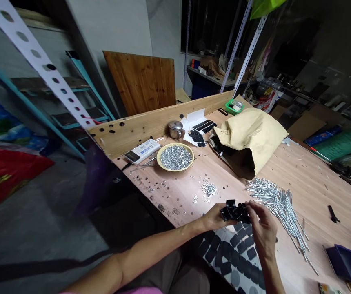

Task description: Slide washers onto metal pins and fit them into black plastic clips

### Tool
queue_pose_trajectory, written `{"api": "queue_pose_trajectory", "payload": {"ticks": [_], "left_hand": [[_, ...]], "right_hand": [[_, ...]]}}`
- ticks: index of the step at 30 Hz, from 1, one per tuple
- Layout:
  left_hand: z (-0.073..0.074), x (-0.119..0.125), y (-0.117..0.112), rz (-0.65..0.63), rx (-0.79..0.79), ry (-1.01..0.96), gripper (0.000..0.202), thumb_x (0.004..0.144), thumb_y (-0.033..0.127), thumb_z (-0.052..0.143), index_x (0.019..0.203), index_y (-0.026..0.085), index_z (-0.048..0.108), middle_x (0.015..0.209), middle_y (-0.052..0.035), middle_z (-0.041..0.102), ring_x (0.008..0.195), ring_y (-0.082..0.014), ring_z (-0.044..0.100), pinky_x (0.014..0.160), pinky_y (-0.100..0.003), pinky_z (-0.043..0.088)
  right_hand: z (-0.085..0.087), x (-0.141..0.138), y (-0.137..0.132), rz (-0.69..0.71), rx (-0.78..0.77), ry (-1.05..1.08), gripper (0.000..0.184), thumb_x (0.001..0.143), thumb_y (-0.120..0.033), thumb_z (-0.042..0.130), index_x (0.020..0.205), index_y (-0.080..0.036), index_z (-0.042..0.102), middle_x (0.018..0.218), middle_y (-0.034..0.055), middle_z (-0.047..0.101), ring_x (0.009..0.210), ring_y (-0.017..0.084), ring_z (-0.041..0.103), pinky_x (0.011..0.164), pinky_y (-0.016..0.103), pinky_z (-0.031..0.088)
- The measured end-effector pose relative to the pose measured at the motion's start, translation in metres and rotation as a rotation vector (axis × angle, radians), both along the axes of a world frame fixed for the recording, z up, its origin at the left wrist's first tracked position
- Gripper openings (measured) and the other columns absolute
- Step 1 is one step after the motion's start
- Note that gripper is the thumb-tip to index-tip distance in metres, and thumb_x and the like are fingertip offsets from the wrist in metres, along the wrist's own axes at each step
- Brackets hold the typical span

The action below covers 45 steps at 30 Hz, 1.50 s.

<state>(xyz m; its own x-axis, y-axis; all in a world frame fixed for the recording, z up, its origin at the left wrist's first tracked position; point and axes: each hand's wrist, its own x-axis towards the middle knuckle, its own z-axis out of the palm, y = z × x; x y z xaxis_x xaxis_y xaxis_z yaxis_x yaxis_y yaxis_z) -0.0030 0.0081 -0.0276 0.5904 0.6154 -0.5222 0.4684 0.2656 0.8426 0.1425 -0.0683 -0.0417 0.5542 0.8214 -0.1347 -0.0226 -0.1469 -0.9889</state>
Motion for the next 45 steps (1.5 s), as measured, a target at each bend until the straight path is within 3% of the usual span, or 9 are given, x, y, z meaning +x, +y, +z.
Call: {"api": "queue_pose_trajectory", "payload": {"ticks": [4,7,14,21,30,34,37,41,45], "left_hand": [[0.014,-0.002,0.004,0.047,0.016,-0.077,0.034,0.067,0.026,0.070,0.095,0.008,0.065,0.095,-0.0086,0.068,0.090,-0.0211,0.064,0.085,-0.031,0.048],[0.021,-0.002,0.010,0.080,0.039,-0.108,0.033,0.068,0.028,0.068,0.095,0.009,0.065,0.100,-0.0101,0.068,0.094,-0.0221,0.063,0.090,-0.035,0.048],[0.019,0.010,0.012,0.061,-0.018,-0.053,0.033,0.068,0.028,0.069,0.095,0.010,0.066,0.099,-0.0094,0.068,0.095,-0.0215,0.063,0.091,-0.034,0.047],[-0.012,0.019,0.013,0.302,-0.251,-0.173,0.055,0.055,0.045,0.080,0.095,0.010,0.065,0.091,-0.0093,0.067,0.082,-0.0179,0.063,0.075,-0.030,0.052],[-0.001,0.008,0.022,0.170,-0.147,-0.132,0.043,0.067,0.029,0.073,0.104,0.007,0.065,0.109,-0.0128,0.065,0.103,-0.0206,0.061,0.094,-0.030,0.045],[-0.002,0.010,0.022,0.120,0.033,-0.026,0.033,0.068,0.020,0.069,0.097,0.006,0.067,0.101,-0.0113,0.067,0.098,-0.0229,0.062,0.088,-0.031,0.047],[-0.003,0.014,0.020,0.103,0.089,0.038,0.032,0.064,0.016,0.070,0.095,0.008,0.068,0.095,-0.0082,0.069,0.091,-0.0219,0.063,0.080,-0.028,0.048],[-0.004,0.016,0.014,0.059,0.065,0.033,0.030,0.064,0.020,0.069,0.092,0.010,0.068,0.091,-0.0064,0.069,0.083,-0.0186,0.062,0.073,-0.024,0.046],[-0.014,0.013,0.011,0.061,0.091,0.061,0.033,0.062,0.021,0.070,0.093,0.009,0.067,0.085,-0.0060,0.068,0.077,-0.0178,0.061,0.069,-0.023,0.044]], "right_hand": [[-0.026,0.031,-0.016,-0.149,-0.115,0.067,0.049,0.077,-0.053,0.058,0.104,-0.014,0.064,0.105,0.0121,0.064,0.091,0.021,0.063,0.081,0.037,0.050],[-0.067,0.066,-0.031,-0.372,-0.458,-0.158,0.046,0.075,-0.049,0.055,0.093,-0.009,0.066,0.083,0.0129,0.065,0.076,0.023,0.061,0.076,0.038,0.047],[-0.134,0.084,-0.031,0.339,-0.778,-0.907,0.026,0.089,-0.019,0.042,0.095,-0.014,0.067,0.094,0.0108,0.061,0.086,0.019,0.057,0.066,0.027,0.041],[-0.168,0.104,-0.007,0.475,-0.453,-1.342,0.034,0.079,0.003,0.034,0.069,-0.016,0.061,0.070,0.0098,0.060,0.069,0.024,0.060,0.063,0.036,0.045],[-0.103,0.088,0.000,0.429,-0.823,-0.794,0.017,0.075,-0.013,0.045,0.084,-0.014,0.059,0.061,0.0054,0.056,0.051,0.018,0.052,0.049,0.026,0.033],[-0.054,0.080,-0.004,0.261,-0.430,-0.141,0.048,0.074,-0.030,0.055,0.118,-0.012,0.051,0.061,-0.0019,0.053,0.052,0.014,0.053,0.052,0.027,0.042],[-0.010,0.065,-0.003,-0.013,-0.144,0.162,0.062,0.064,-0.044,0.072,0.113,-0.013,0.050,0.070,0.0005,0.058,0.058,0.015,0.058,0.058,0.030,0.050],[0.026,0.034,0.003,-0.184,0.052,0.136,0.049,0.067,-0.038,0.074,0.104,-0.015,0.051,0.083,0.0064,0.064,0.069,0.016,0.063,0.067,0.032,0.054],[0.023,0.018,0.007,-0.185,0.083,0.033,0.046,0.080,-0.040,0.063,0.119,-0.017,0.051,0.084,0.0042,0.062,0.073,0.014,0.064,0.068,0.029,0.054]]}}
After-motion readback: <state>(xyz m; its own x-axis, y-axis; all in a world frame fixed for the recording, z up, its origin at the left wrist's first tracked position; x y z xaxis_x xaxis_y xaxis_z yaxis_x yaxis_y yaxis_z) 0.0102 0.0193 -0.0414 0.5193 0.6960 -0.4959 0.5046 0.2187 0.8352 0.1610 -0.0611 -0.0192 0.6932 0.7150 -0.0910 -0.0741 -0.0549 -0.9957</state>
